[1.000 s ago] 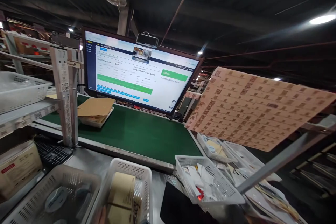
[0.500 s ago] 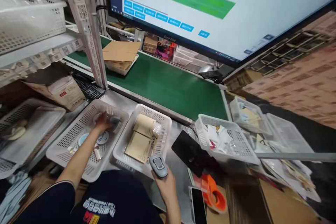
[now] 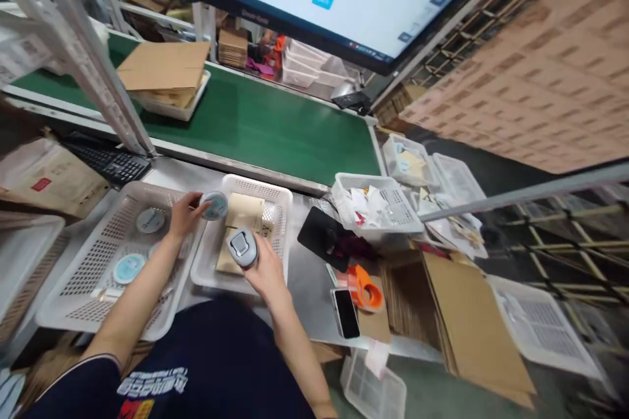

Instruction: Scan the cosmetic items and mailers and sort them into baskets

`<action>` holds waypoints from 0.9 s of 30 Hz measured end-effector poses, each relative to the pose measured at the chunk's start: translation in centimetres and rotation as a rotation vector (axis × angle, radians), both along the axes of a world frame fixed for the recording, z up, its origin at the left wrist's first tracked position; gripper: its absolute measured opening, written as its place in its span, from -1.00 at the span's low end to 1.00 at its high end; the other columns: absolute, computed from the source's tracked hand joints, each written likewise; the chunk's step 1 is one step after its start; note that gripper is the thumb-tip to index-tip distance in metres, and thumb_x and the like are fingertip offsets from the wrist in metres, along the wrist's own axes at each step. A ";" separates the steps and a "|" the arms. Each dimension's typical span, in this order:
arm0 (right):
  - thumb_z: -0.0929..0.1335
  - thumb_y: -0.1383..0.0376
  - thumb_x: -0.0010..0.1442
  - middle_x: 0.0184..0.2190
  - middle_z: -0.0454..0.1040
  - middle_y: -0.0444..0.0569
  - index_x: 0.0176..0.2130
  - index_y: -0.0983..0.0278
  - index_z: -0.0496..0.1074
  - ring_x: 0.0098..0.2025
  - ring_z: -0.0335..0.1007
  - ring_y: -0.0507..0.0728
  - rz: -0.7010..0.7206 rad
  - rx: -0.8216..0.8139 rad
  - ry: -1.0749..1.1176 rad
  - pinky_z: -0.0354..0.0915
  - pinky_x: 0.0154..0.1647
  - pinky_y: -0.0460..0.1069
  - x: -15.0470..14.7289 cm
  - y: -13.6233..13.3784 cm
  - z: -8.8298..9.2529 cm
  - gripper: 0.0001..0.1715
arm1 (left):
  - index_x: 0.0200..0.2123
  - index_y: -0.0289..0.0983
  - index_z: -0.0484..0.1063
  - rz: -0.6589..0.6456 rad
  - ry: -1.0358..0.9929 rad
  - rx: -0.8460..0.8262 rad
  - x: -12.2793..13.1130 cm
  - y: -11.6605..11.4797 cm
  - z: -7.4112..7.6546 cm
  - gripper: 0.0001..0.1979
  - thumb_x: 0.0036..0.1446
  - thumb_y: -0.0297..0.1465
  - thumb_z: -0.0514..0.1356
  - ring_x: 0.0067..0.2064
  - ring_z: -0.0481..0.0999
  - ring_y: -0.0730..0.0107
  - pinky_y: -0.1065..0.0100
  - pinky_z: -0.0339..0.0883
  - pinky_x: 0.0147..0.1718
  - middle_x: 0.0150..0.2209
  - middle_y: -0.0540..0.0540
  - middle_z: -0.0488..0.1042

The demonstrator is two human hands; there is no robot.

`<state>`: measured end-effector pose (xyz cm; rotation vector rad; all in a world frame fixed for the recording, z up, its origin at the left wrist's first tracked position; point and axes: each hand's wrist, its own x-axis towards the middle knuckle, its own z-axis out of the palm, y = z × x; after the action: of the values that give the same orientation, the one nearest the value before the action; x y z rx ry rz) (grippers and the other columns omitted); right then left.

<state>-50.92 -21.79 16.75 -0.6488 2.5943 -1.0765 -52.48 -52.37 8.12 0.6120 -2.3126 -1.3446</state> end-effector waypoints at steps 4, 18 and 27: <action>0.52 0.31 0.17 0.32 0.54 0.24 0.44 0.25 0.38 0.31 0.53 0.52 -0.084 0.114 -0.060 0.49 0.31 0.38 -1.7 -0.2 0.9 -0.10 | -0.13 -0.26 0.66 -0.125 0.030 0.090 -1.5 4.5 0.6 -0.42 0.09 0.13 0.37 -0.33 0.53 0.24 0.30 0.38 -0.32 -0.36 -0.08 0.62; 0.45 0.12 0.17 0.11 0.67 0.25 0.26 0.29 0.53 0.15 0.65 0.50 -0.402 -0.096 -0.085 0.56 0.18 0.35 3.1 9.6 -6.2 -0.29 | 0.29 -0.33 0.45 -0.092 -0.256 -0.226 -1.2 3.3 -2.5 -0.43 0.20 -0.46 0.27 0.49 0.35 -0.20 -0.14 0.22 0.50 0.38 -0.43 0.45; 0.51 0.28 0.14 0.24 0.60 0.16 0.36 0.20 0.47 0.29 0.57 0.45 -0.090 -0.057 -0.215 0.52 0.28 0.31 2.2 4.7 -4.8 -0.18 | -0.07 -0.22 0.53 0.056 -0.440 0.039 13.2 -4.5 -5.8 -0.32 -0.41 -0.32 0.50 0.37 0.45 -0.50 -0.35 0.24 0.42 0.15 -0.40 0.60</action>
<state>-48.71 -17.09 11.91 -0.4064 2.4352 -1.1818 -39.23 -56.85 2.29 1.0685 -2.5836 -1.3365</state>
